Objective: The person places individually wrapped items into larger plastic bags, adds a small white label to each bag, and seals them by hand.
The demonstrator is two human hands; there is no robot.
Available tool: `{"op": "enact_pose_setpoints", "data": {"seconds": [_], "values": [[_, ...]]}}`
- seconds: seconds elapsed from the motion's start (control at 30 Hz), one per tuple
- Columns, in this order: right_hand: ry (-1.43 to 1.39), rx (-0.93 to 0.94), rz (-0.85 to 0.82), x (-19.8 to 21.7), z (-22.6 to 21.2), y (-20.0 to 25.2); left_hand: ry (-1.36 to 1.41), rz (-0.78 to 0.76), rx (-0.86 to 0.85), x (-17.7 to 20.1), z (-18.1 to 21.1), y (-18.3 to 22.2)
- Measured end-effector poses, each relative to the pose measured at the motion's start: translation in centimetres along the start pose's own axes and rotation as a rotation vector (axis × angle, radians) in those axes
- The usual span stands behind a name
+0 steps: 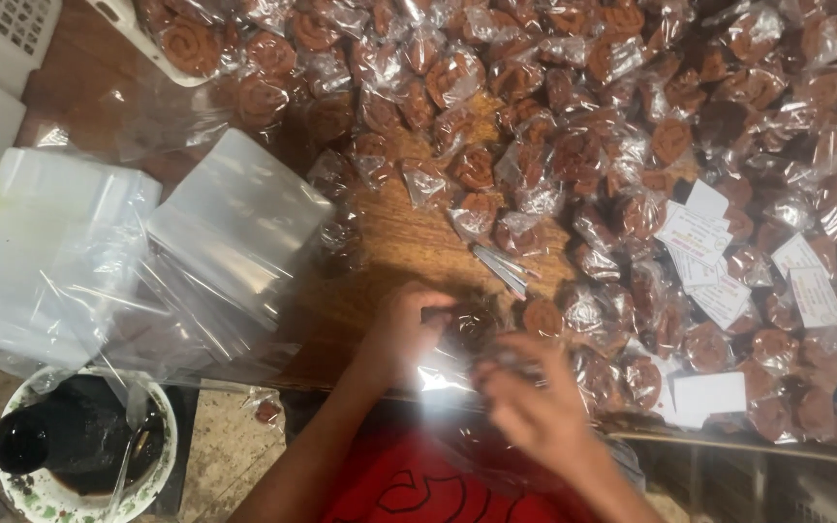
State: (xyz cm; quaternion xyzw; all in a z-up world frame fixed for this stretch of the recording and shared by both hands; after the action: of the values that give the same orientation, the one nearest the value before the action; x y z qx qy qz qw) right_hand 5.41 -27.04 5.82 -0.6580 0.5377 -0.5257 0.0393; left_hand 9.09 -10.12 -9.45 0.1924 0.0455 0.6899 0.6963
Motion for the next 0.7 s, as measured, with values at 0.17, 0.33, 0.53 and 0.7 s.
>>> {"op": "enact_pose_setpoints", "data": {"seconds": [0.17, 0.33, 0.53, 0.7], "values": [[0.388, 0.122, -0.386, -7.4, -0.5, 6.9, 0.028, -0.104, -0.02, -2.0, 3.6, 0.4], [0.01, -0.576, -0.99, -9.1, 2.7, 9.6, -0.055, -0.123, 0.06, -1.7, 4.7, 0.4], [-0.105, -0.138, -0.238, -0.7, 1.6, 0.2, -0.088, -0.131, 0.016, -1.7, 2.2, -0.6], [-0.219, 0.006, -0.752, -2.4, 1.0, -4.7, -0.017, -0.21, -0.086, -2.8, 3.3, -0.4]]}}
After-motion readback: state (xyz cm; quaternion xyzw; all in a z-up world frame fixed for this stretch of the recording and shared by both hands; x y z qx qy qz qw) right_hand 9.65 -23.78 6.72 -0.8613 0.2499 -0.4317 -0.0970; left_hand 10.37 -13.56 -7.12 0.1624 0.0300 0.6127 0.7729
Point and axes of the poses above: each hand's wrist, its own y-axis away from the middle knuckle, its own x-axis out of the back of the hand, z = x × y, the point moved 10 cm from there along -y, towards the middle knuckle, and after that the axes turned 14 degrees about y, right-handed, at the moved point
